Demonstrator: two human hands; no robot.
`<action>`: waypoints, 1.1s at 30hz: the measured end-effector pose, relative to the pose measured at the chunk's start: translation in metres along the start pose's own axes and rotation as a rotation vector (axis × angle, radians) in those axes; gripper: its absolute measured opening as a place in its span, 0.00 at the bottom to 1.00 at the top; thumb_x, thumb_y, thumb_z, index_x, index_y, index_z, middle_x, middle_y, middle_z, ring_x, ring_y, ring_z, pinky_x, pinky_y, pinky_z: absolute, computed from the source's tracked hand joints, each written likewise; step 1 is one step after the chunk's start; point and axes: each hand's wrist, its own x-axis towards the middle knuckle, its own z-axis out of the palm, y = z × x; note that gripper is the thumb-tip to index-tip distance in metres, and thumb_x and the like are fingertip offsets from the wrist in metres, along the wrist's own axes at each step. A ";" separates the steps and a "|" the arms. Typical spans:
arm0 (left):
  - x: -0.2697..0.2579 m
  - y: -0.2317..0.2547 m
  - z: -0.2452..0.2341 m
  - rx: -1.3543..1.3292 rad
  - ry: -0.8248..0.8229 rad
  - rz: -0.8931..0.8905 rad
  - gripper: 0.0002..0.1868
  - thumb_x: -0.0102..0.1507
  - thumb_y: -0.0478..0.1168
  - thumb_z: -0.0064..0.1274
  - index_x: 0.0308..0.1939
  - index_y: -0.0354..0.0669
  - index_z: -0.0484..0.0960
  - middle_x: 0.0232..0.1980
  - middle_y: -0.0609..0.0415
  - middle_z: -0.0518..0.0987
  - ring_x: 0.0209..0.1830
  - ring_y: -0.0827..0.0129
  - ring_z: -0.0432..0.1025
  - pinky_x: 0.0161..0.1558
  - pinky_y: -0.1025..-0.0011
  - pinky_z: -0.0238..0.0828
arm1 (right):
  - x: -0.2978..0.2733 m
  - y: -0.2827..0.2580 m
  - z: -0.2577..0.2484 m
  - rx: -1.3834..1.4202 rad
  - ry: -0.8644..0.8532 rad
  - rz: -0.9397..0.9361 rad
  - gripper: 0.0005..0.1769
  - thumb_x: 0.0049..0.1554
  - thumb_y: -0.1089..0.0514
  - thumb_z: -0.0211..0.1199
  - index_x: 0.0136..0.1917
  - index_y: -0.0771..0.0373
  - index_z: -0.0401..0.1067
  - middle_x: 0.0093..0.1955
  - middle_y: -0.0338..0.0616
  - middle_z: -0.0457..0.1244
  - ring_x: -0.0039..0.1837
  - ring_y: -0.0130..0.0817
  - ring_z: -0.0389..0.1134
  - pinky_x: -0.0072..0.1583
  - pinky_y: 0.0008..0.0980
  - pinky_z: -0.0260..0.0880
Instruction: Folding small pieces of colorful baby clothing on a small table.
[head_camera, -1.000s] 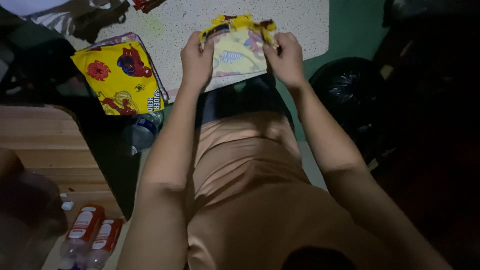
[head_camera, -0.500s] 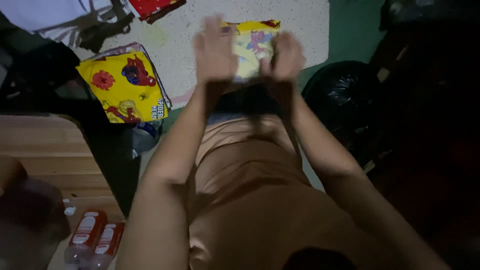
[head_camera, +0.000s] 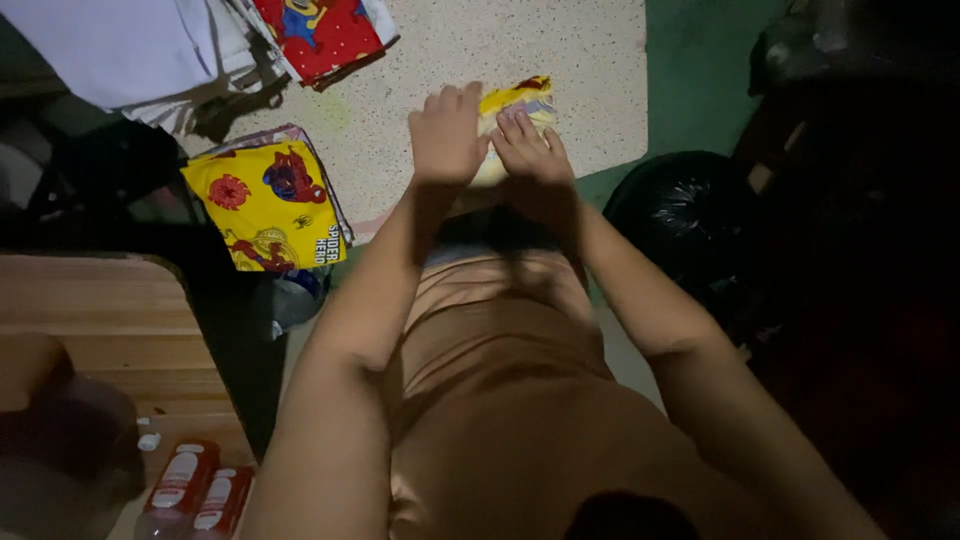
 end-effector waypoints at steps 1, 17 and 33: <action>0.001 0.000 -0.003 0.000 -0.001 0.003 0.38 0.63 0.48 0.59 0.77 0.50 0.66 0.67 0.46 0.72 0.69 0.48 0.66 0.64 0.45 0.63 | 0.002 0.002 -0.003 -0.002 0.000 0.002 0.29 0.67 0.51 0.55 0.79 0.60 0.60 0.84 0.51 0.52 0.85 0.45 0.52 0.76 0.52 0.54; -0.055 0.012 -0.015 -1.079 0.008 -0.069 0.21 0.61 0.42 0.63 0.55 0.38 0.78 0.46 0.53 0.81 0.43 0.68 0.74 0.47 0.69 0.73 | -0.033 0.040 -0.053 1.560 -0.022 0.881 0.39 0.62 0.53 0.65 0.80 0.57 0.51 0.72 0.51 0.59 0.67 0.43 0.60 0.67 0.46 0.64; -0.126 0.092 -0.076 -1.427 0.505 0.016 0.27 0.63 0.32 0.58 0.63 0.38 0.64 0.54 0.52 0.81 0.53 0.73 0.76 0.55 0.73 0.75 | 0.050 0.040 -0.194 1.686 -0.400 0.470 0.30 0.56 0.62 0.69 0.70 0.68 0.65 0.62 0.46 0.68 0.62 0.34 0.70 0.63 0.37 0.74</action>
